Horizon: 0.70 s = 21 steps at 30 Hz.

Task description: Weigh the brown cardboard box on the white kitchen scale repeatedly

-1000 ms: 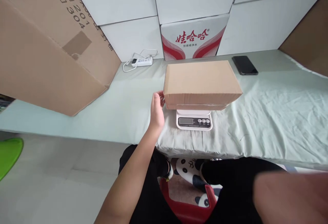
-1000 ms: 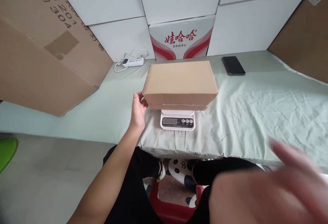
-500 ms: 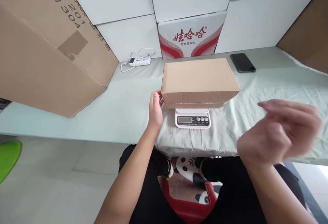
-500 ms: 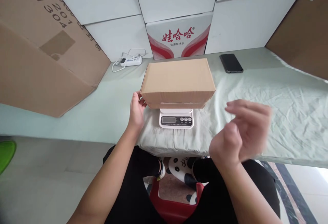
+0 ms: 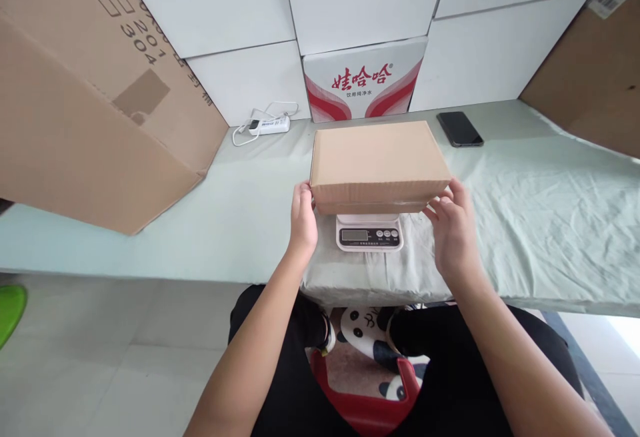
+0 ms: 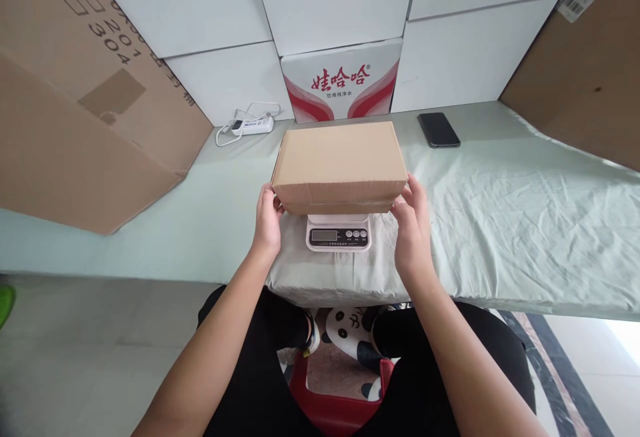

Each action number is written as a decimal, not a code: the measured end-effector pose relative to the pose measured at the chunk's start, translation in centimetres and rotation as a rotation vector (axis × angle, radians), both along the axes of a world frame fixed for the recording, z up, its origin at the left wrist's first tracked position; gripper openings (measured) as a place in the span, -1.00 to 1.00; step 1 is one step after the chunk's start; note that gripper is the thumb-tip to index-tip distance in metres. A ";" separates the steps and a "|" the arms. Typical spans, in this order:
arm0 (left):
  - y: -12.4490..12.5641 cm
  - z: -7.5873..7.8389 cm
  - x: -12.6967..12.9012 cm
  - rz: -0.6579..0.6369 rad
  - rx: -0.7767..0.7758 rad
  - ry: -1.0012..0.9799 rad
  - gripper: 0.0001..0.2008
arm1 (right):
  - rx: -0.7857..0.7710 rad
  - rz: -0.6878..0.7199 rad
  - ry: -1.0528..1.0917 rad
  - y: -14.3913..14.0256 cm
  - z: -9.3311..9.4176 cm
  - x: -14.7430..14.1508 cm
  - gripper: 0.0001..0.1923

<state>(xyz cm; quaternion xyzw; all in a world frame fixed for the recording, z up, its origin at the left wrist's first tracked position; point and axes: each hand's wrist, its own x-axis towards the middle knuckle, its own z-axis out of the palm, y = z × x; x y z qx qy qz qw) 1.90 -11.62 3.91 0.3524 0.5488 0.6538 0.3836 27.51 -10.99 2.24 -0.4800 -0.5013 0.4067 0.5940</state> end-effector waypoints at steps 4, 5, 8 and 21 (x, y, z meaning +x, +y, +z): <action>-0.1 0.0 0.1 0.003 -0.009 0.009 -0.70 | 0.027 0.052 -0.025 0.2 0.8 -0.8 -0.55; -0.1 -0.1 0.1 0.002 -0.011 0.010 -0.70 | 0.033 0.050 -0.030 0.2 0.8 -0.9 -0.56; 0.0 -0.1 0.0 -0.007 -0.010 0.014 -0.68 | 0.029 0.042 -0.038 0.1 0.6 -0.7 -0.55; 0.6 -0.4 -1.0 0.016 0.046 -0.053 -0.67 | -0.026 -0.073 -0.036 0.1 0.2 0.7 -0.51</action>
